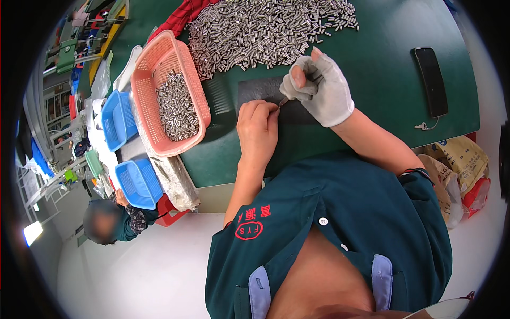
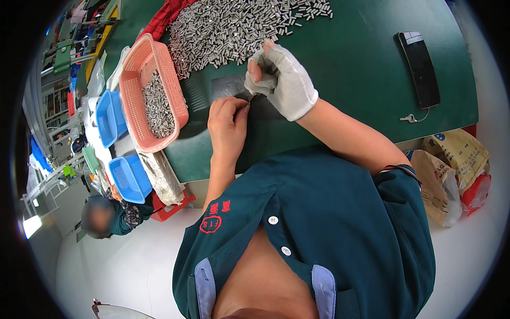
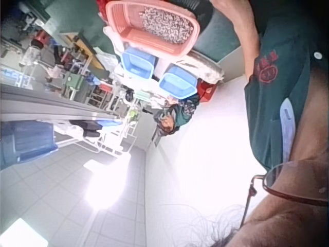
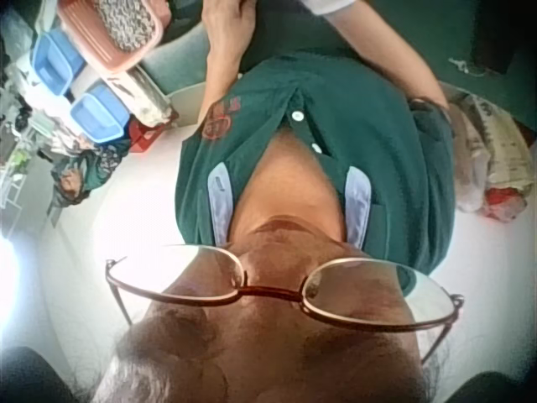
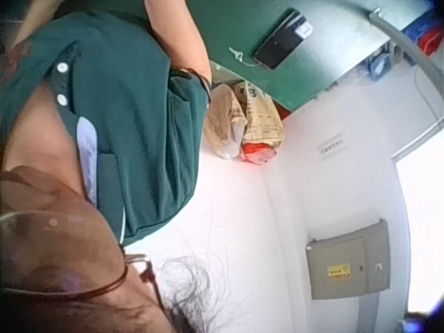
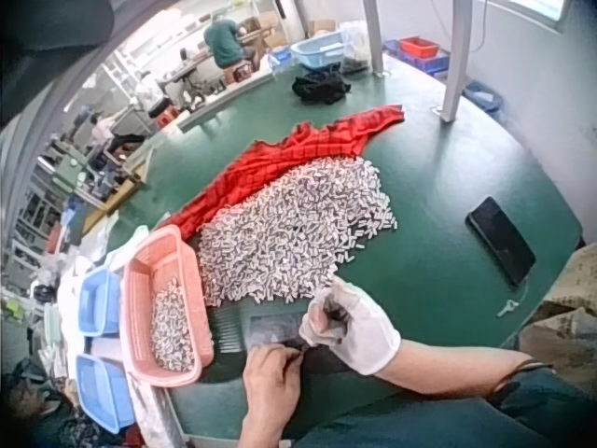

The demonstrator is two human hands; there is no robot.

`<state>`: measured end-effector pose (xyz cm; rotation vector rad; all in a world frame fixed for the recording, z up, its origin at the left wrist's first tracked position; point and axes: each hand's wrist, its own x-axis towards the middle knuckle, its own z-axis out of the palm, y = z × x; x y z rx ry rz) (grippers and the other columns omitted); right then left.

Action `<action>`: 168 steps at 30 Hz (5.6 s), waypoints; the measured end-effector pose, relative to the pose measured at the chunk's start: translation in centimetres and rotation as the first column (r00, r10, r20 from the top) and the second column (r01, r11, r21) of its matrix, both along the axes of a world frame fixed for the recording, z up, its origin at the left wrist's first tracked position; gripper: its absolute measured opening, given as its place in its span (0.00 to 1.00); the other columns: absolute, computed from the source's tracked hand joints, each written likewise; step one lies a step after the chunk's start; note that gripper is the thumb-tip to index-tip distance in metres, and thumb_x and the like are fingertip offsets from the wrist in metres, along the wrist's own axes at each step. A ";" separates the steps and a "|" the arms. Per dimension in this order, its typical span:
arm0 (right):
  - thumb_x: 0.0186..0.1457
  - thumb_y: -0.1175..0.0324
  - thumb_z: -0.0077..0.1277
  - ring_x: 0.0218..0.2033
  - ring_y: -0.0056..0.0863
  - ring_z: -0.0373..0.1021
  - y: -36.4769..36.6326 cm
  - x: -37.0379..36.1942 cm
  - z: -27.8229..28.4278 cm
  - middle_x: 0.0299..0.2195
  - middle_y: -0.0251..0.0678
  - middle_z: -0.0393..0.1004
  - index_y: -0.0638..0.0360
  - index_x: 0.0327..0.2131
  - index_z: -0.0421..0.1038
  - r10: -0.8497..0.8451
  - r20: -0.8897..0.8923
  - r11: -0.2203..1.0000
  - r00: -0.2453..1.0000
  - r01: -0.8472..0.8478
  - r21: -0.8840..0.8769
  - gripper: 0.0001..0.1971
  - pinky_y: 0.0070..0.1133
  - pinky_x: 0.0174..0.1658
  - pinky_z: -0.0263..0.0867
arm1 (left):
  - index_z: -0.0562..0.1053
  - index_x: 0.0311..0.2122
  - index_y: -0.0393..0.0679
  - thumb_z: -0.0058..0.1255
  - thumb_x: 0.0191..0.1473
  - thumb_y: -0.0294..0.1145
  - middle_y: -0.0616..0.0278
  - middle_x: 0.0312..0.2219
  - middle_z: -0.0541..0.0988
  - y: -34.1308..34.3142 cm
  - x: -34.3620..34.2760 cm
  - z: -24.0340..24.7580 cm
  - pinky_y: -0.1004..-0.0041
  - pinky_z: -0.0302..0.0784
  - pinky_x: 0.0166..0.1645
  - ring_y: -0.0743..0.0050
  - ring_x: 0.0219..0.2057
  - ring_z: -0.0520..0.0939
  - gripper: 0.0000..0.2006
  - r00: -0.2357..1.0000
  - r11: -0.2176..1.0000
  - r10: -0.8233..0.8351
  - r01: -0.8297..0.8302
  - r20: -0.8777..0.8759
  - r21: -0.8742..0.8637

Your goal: The person sorts through a pile of small metal parts by hand, placing them into a plastic basket and a blue tray.

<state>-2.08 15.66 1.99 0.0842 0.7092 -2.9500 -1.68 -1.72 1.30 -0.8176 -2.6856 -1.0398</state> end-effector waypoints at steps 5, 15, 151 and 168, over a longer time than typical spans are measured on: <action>0.62 0.51 0.35 0.16 0.23 0.49 0.2 0.0 0.0 0.11 0.27 0.50 0.59 0.18 0.64 0.007 -0.021 1.000 1.000 -0.007 -0.005 0.25 0.21 0.27 0.49 | 0.73 0.26 0.38 0.56 0.40 0.19 0.58 0.26 0.74 0.0 0.0 0.1 0.64 0.70 0.35 0.57 0.30 0.74 0.05 1.000 1.000 0.001 -0.001 0.003 0.006; 0.63 0.53 0.34 0.17 0.21 0.50 -0.1 0.0 -0.2 0.13 0.28 0.54 0.60 0.19 0.65 0.036 -0.042 0.999 0.998 -0.035 0.014 0.24 0.19 0.26 0.48 | 0.73 0.26 0.39 0.56 0.39 0.18 0.58 0.26 0.74 0.0 0.1 0.0 0.65 0.70 0.35 0.57 0.29 0.74 0.06 1.000 1.000 0.003 -0.003 -0.003 0.016; 0.51 0.69 0.49 0.22 0.17 0.59 0.7 1.6 2.9 0.23 0.33 0.69 0.64 0.28 0.68 0.003 0.041 0.926 0.999 -0.018 0.378 0.07 0.15 0.26 0.52 | 0.72 0.30 0.39 0.54 0.42 0.21 0.55 0.28 0.75 0.1 -1.7 2.5 0.64 0.71 0.36 0.51 0.31 0.74 0.06 0.969 0.942 -0.243 0.227 -0.035 -0.245; 0.52 0.67 0.47 0.19 0.17 0.51 0.6 0.9 2.3 0.19 0.28 0.62 0.62 0.25 0.66 -0.096 0.078 0.952 0.992 0.069 0.299 0.08 0.18 0.29 0.51 | 0.73 0.31 0.40 0.55 0.41 0.20 0.58 0.28 0.74 0.1 -1.6 0.5 0.63 0.71 0.37 0.56 0.32 0.74 0.08 0.989 0.986 -0.141 0.136 -0.053 -0.096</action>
